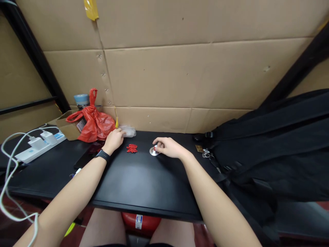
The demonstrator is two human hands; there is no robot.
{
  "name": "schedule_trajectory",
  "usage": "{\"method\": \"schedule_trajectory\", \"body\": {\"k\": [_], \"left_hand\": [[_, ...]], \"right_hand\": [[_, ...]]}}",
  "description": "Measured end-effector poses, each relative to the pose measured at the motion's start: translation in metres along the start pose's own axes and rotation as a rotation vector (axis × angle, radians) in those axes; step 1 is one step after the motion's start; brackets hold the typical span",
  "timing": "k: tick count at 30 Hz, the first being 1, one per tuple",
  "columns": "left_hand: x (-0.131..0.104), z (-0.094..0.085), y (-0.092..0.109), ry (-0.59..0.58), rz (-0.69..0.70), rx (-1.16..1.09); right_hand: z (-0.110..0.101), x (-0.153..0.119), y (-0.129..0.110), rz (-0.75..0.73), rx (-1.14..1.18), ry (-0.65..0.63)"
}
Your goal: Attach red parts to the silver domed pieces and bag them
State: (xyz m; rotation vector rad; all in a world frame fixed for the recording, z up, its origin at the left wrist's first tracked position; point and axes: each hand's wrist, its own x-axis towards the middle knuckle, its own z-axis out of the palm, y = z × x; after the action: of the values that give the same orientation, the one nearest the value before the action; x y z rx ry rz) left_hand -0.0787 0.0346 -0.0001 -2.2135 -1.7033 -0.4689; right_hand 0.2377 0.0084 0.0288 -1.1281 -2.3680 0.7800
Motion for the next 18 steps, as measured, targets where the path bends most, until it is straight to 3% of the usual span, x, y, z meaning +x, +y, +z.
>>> {"method": "schedule_trajectory", "body": {"k": [6,12,18], "left_hand": [[0.0,-0.001,0.0,0.003,-0.026,0.034],[-0.002,-0.004,0.003,-0.043,-0.036,-0.024],[-0.006,-0.02,0.0,-0.044,-0.069,-0.054]], "right_hand": [[0.001,-0.001,0.0,-0.015,-0.093,0.023],[0.014,0.007,0.013,-0.107,-0.252,0.173],[0.022,0.013,0.018,-0.065,-0.314,0.14]]}}
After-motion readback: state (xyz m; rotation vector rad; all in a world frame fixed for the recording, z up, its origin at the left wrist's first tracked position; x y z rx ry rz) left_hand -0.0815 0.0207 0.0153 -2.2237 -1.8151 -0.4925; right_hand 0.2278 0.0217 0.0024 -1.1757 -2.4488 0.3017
